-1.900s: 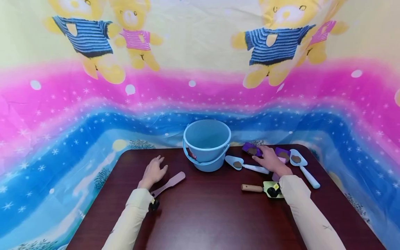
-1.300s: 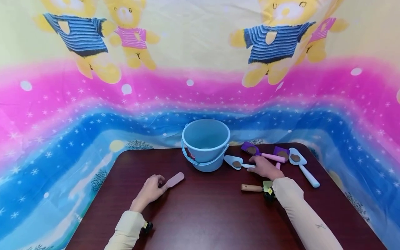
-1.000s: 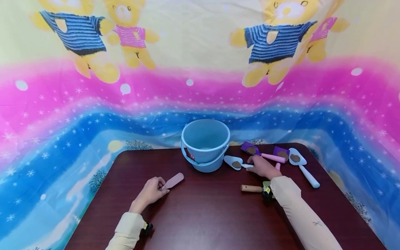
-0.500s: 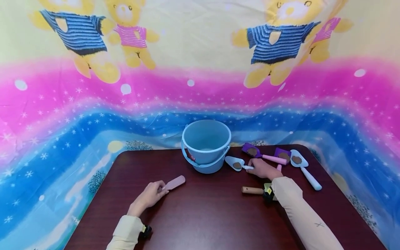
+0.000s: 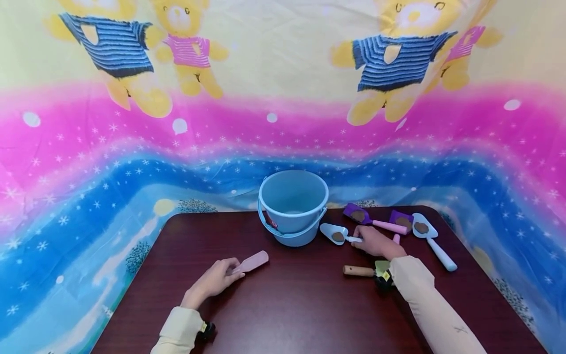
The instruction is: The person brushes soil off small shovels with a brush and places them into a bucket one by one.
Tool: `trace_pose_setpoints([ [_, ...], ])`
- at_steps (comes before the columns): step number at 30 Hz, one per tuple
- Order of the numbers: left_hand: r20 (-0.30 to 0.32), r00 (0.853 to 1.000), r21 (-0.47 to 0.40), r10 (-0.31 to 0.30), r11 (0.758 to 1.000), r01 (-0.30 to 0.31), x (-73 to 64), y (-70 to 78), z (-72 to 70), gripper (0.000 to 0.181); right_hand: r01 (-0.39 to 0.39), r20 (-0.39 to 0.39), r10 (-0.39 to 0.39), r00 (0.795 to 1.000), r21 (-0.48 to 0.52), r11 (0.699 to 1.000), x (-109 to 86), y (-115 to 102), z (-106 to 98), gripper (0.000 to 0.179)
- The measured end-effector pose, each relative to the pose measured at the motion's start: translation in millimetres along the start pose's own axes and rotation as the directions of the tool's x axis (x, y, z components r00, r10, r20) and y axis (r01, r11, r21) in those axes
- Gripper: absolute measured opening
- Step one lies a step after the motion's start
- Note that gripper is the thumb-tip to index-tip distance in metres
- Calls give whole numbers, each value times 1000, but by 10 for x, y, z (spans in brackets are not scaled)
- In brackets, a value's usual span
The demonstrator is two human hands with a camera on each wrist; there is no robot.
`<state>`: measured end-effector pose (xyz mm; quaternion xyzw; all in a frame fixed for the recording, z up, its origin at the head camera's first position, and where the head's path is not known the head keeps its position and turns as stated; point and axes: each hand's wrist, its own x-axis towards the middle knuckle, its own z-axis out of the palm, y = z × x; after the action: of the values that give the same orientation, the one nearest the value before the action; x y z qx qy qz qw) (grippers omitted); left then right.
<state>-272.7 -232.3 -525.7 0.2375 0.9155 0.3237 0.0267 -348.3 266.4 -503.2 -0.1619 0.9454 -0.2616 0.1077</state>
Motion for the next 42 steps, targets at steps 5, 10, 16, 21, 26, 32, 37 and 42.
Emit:
trace_pose_setpoints([
  [5, 47, 999, -39, -8, 999, 9, 36, 106, 7, 7, 17, -6, -17, 1000, 33, 999, -90, -65, -18, 12],
  [10, 99, 995, -103, 7, 995, 3, 106, 265, 1, 10, 45, 1, -45, 999, 48, 998, -178, -170, -27, 12],
  [16, 148, 988, -180, 52, 983, -24, 224, 515, -15, 16, 66, 9, -66, 998, 34, 997, -325, -365, -15, 9],
  [21, 191, 978, -236, 90, 971, -44, 359, 745, -35, 14, 104, 4, -104, 995, 0, 995, -446, -521, 49, 8],
  [26, 165, 977, -222, 138, 970, -99, 509, 955, -27, 11, 149, -25, -149, 988, -20, 989, -501, -698, 58, 11],
  [32, 136, 976, -231, 169, 964, -135, 654, 1151, 22, 14, 140, -37, -141, 989, -31, 990, -528, -908, 18, 10],
  [37, 130, 975, -224, 182, 963, -150, 758, 1257, 114, 14, 142, -44, -143, 989, -28, 990, -510, -1015, 9, 9],
  [42, 128, 976, -215, 174, 966, -144, 837, 1329, 196, 16, 133, -26, -133, 991, 0, 991, -473, -1125, -18, 9],
])
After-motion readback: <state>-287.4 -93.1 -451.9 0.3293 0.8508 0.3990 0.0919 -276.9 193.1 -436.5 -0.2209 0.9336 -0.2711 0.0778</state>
